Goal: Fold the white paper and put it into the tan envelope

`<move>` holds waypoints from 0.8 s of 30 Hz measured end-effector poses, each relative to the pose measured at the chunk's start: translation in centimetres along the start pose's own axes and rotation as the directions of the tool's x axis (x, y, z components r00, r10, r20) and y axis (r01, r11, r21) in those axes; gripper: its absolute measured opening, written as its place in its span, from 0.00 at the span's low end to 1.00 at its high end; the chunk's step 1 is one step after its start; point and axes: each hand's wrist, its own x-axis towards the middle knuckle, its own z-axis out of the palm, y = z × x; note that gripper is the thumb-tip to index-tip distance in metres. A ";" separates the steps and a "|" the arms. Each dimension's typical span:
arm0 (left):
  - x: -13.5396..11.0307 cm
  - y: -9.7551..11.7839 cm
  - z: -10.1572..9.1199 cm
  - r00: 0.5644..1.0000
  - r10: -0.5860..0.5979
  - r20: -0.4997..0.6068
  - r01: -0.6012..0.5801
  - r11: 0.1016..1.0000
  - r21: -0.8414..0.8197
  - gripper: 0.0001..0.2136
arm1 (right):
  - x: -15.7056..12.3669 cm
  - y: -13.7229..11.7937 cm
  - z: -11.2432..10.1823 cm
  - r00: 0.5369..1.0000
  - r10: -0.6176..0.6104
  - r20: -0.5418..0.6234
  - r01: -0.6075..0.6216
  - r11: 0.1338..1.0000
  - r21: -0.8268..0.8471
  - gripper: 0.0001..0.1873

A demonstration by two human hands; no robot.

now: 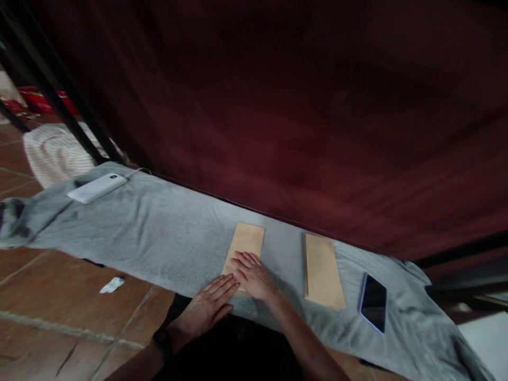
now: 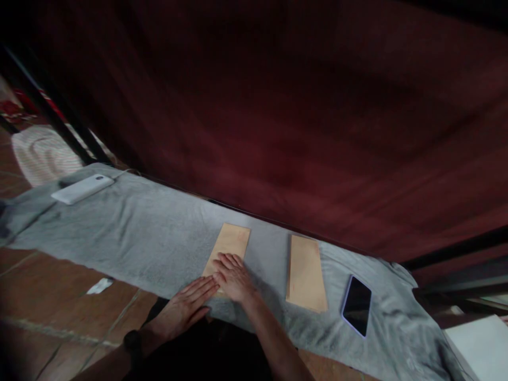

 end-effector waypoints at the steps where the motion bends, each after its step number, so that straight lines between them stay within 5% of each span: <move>1: 0.0 0.1 0.0 1.000 0.005 -0.005 -0.005 1.000 0.011 0.28 | 0.9 0.4 0.2 1.000 -0.012 0.017 0.013 1.000 -0.020 0.22; 7: 0.1 0.2 -0.3 0.999 0.019 -0.026 -0.019 1.000 0.004 0.28 | 5.3 3.5 1.0 0.999 0.030 0.040 -0.025 0.992 -0.125 0.24; 13: 0.3 0.0 -0.3 0.997 0.052 -0.049 -0.051 0.999 0.012 0.28 | 8.1 6.2 1.2 0.982 0.178 -0.056 -0.185 0.970 -0.158 0.26; 24: 0.3 0.1 0.1 0.997 0.019 -0.078 -0.023 0.999 -0.046 0.27 | 7.1 5.5 1.8 0.946 0.320 -0.055 -0.324 0.928 -0.185 0.30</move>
